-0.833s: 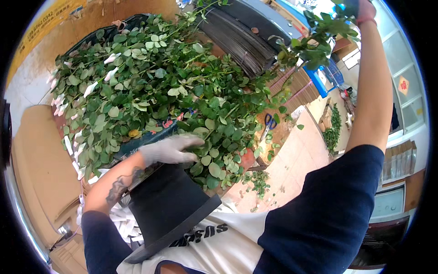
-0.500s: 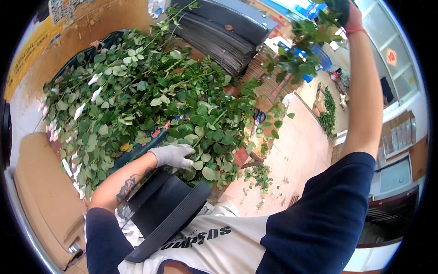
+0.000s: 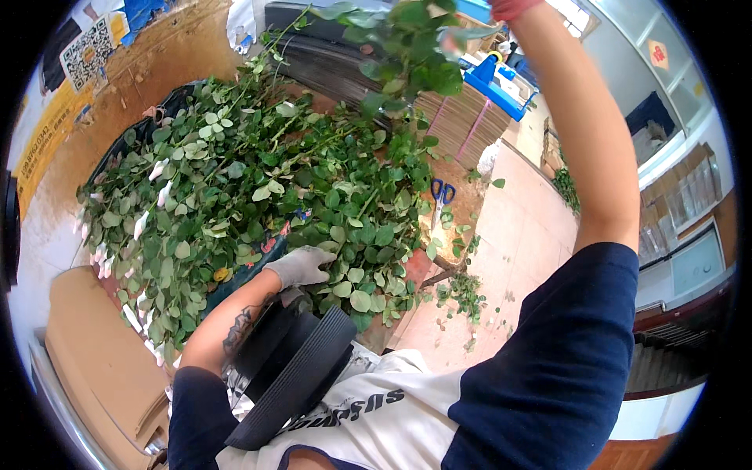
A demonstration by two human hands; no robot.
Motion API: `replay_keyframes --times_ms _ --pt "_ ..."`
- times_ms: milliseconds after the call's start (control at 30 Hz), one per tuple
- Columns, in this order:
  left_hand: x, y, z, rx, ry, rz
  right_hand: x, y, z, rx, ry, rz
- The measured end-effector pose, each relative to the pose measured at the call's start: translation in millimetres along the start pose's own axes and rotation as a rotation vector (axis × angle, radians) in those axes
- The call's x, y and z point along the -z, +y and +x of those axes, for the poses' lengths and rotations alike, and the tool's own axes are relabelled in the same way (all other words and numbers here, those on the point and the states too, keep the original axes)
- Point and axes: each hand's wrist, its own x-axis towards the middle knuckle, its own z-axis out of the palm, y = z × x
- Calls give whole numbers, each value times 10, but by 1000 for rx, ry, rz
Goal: The person organizes roses by placing them one by one into a cardboard-lined foam holder before removing the bundle and sorting more roses from a pile.
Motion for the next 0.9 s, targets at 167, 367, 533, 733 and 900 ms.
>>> replay_keyframes --times_ms 167,367,533,733,900 --pt "-146 4 94 -21 80 44 -297 378 -225 101 -210 -407" --pt "-43 -58 -18 6 63 -152 -387 588 323 1025 -272 -1650" --pt "-54 -47 69 -9 -1 9 -224 483 652 1267 -99 -1413" --pt "-25 -23 136 -27 16 41 331 424 1224 1021 97 -1407" --pt "-68 -123 39 32 14 -38 371 494 1429 742 132 -1208"
